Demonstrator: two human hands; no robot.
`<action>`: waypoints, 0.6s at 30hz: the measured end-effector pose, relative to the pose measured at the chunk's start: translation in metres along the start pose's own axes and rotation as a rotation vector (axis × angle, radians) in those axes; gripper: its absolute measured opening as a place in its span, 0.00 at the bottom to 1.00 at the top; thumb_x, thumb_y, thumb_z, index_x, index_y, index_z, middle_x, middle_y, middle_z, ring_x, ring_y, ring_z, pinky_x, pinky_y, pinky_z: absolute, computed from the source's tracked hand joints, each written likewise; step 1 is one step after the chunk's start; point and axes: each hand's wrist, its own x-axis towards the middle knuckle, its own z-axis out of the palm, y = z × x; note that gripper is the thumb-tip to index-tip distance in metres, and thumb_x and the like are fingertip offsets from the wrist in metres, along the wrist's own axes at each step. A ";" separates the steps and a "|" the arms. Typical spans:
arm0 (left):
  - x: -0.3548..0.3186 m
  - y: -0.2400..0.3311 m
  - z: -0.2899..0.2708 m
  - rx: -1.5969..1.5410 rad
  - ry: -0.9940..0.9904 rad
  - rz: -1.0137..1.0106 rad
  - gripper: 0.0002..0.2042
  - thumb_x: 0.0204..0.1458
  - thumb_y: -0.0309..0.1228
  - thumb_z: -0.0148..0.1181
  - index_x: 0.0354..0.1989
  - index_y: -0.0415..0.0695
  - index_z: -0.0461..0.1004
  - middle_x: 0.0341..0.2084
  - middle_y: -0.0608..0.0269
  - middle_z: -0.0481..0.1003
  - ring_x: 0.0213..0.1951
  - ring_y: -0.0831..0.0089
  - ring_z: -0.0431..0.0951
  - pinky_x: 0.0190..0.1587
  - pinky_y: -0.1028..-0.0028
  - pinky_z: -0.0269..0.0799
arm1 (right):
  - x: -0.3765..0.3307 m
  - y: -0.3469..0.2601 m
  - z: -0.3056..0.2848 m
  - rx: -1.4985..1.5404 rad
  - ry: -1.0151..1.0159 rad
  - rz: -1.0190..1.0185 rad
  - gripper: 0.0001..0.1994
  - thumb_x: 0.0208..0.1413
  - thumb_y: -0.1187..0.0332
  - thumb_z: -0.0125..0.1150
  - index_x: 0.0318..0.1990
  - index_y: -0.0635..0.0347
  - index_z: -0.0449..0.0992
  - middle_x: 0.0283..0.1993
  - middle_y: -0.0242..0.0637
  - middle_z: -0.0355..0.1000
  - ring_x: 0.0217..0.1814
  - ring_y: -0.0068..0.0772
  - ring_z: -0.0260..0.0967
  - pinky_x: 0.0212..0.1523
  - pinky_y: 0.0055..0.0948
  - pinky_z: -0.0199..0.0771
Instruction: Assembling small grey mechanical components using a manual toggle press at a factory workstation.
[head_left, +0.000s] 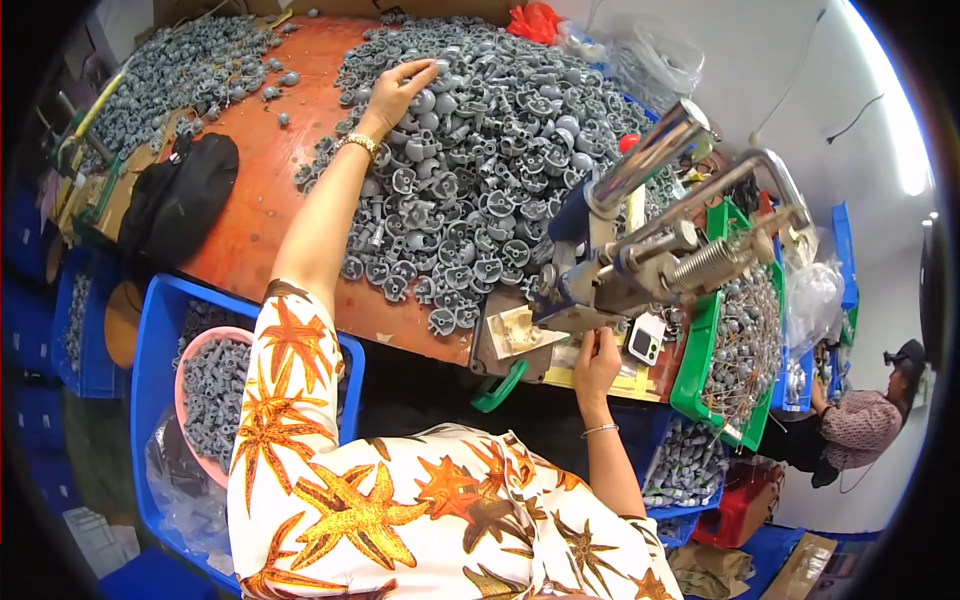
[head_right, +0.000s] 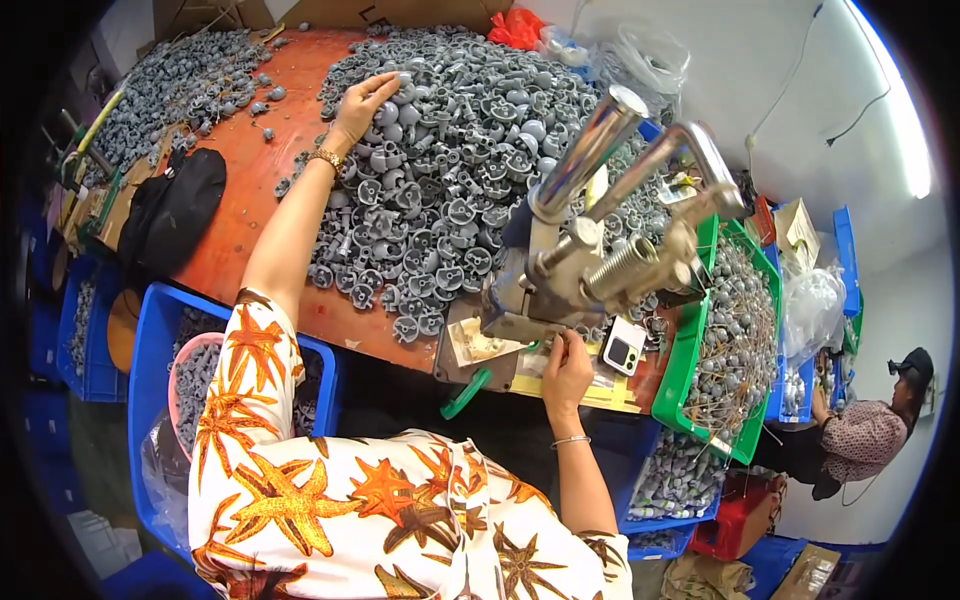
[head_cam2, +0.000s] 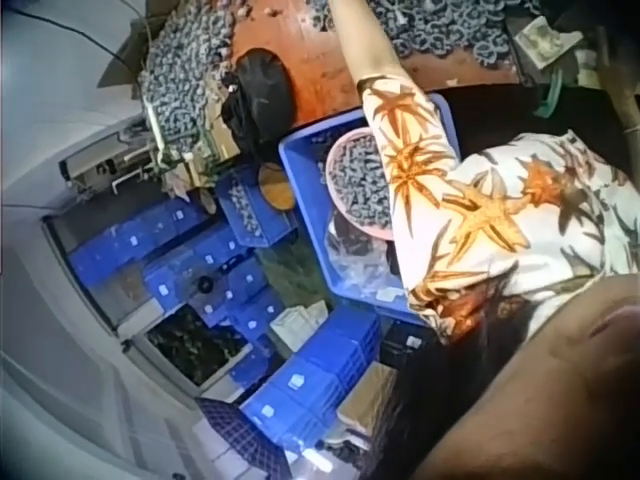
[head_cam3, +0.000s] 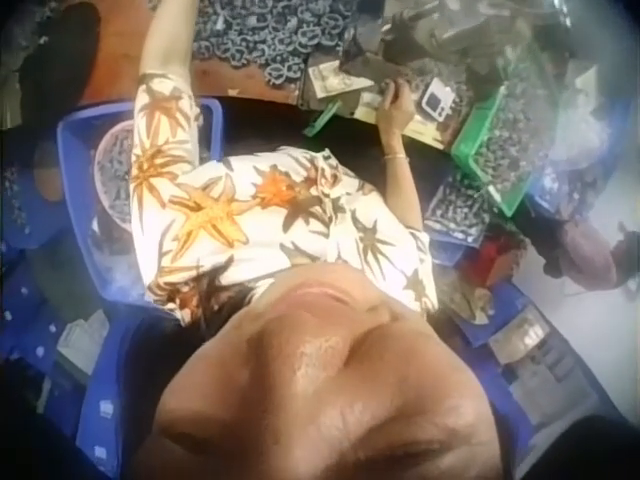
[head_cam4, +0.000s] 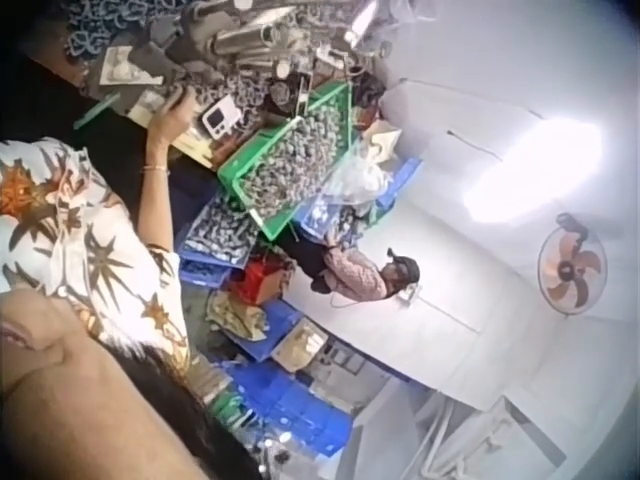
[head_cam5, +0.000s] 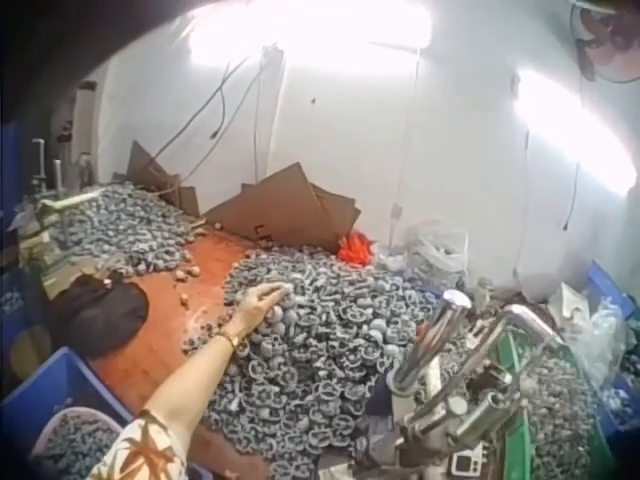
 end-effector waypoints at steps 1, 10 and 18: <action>-0.003 0.005 0.004 0.013 0.001 -0.003 0.21 0.51 0.45 0.61 0.47 0.41 0.76 0.44 0.58 0.77 0.46 0.72 0.75 0.49 0.74 0.68 | -0.001 -0.002 -0.001 0.031 0.008 0.003 0.05 0.56 0.71 0.55 0.37 0.64 0.71 0.29 0.46 0.71 0.27 0.46 0.68 0.28 0.36 0.67; -0.047 0.054 0.062 0.537 0.110 0.330 0.20 0.48 0.47 0.62 0.44 0.48 0.77 0.49 0.60 0.74 0.53 0.62 0.68 0.57 0.64 0.60 | -0.003 0.000 -0.001 0.058 0.102 -0.089 0.05 0.56 0.71 0.56 0.35 0.62 0.73 0.29 0.44 0.71 0.28 0.47 0.69 0.28 0.36 0.68; -0.102 0.089 0.045 0.857 -0.146 0.446 0.16 0.57 0.46 0.51 0.52 0.60 0.74 0.60 0.59 0.63 0.66 0.56 0.53 0.62 0.41 0.36 | -0.004 -0.002 -0.003 0.129 0.134 -0.125 0.03 0.54 0.73 0.57 0.32 0.62 0.73 0.25 0.41 0.69 0.24 0.40 0.67 0.25 0.33 0.65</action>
